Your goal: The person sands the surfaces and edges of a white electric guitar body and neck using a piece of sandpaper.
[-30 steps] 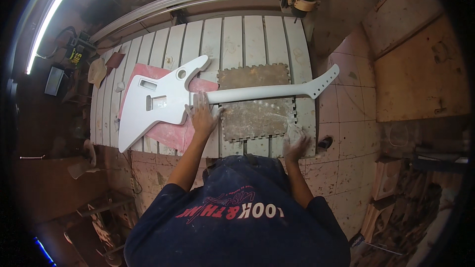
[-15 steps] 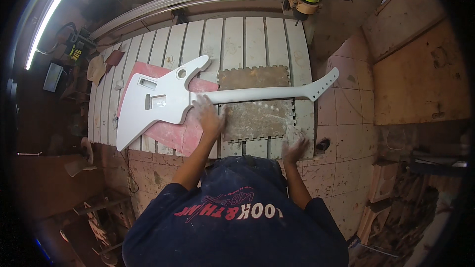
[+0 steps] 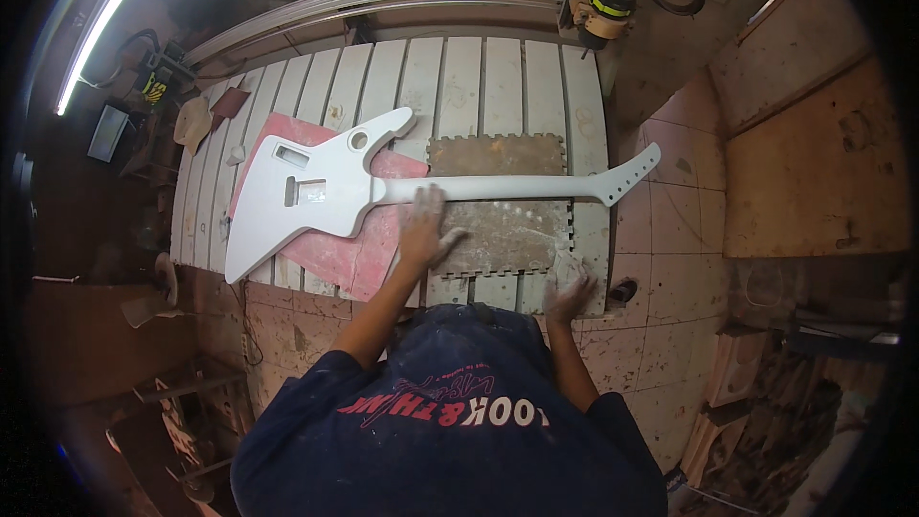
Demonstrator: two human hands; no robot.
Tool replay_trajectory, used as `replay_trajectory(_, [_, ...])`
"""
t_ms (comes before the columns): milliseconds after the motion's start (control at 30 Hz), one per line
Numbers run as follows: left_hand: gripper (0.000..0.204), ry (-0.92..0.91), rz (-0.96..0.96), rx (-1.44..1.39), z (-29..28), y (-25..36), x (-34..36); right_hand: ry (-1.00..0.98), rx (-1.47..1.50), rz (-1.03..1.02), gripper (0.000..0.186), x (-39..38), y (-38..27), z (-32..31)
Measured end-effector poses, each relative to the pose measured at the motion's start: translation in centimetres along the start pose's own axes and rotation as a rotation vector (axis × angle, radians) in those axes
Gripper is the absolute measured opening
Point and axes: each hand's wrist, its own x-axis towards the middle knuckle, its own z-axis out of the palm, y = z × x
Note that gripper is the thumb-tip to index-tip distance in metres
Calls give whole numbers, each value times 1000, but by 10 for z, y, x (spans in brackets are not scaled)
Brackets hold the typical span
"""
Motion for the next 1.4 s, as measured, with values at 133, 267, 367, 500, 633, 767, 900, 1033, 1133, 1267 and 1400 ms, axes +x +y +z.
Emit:
replay_trajectory(133, [97,92,-205,71,-8,-55,-36,-21,-93,76,64,-5,2,2])
replay_trajectory(267, [91,25,-306,66,-13,-58,-64,-26,-21,59,64,-3,6,2])
replay_trajectory(367, [89,-92,-432,-106,-34,-53,-56,-28,-26,48,63,-4,10,4])
replay_trajectory(500, [93,172,-377,-153,-33,-65,-56,9,-51,20,61,-3,8,6])
replay_trajectory(633, [96,219,-384,120,-35,-104,-53,8,11,-10,58,1,-3,0])
replay_trajectory(767, [101,168,-541,218,-47,-177,-68,4,-40,4,60,-3,0,3])
replay_trajectory(900, [99,187,-880,156,-74,-221,-81,-2,-66,9,64,-4,10,5])
replay_trajectory(1033, [106,323,-941,111,-56,-191,-61,-21,-71,42,65,-4,5,4])
replay_trajectory(1133, [107,265,-498,34,-38,-111,-40,-35,-75,56,66,-3,10,3])
replay_trajectory(1267, [103,73,-269,-28,-46,-67,-37,-24,-109,91,66,-6,12,10])
replay_trajectory(1400, [96,168,-388,15,-49,-112,-58,-52,-160,106,74,-5,18,7])
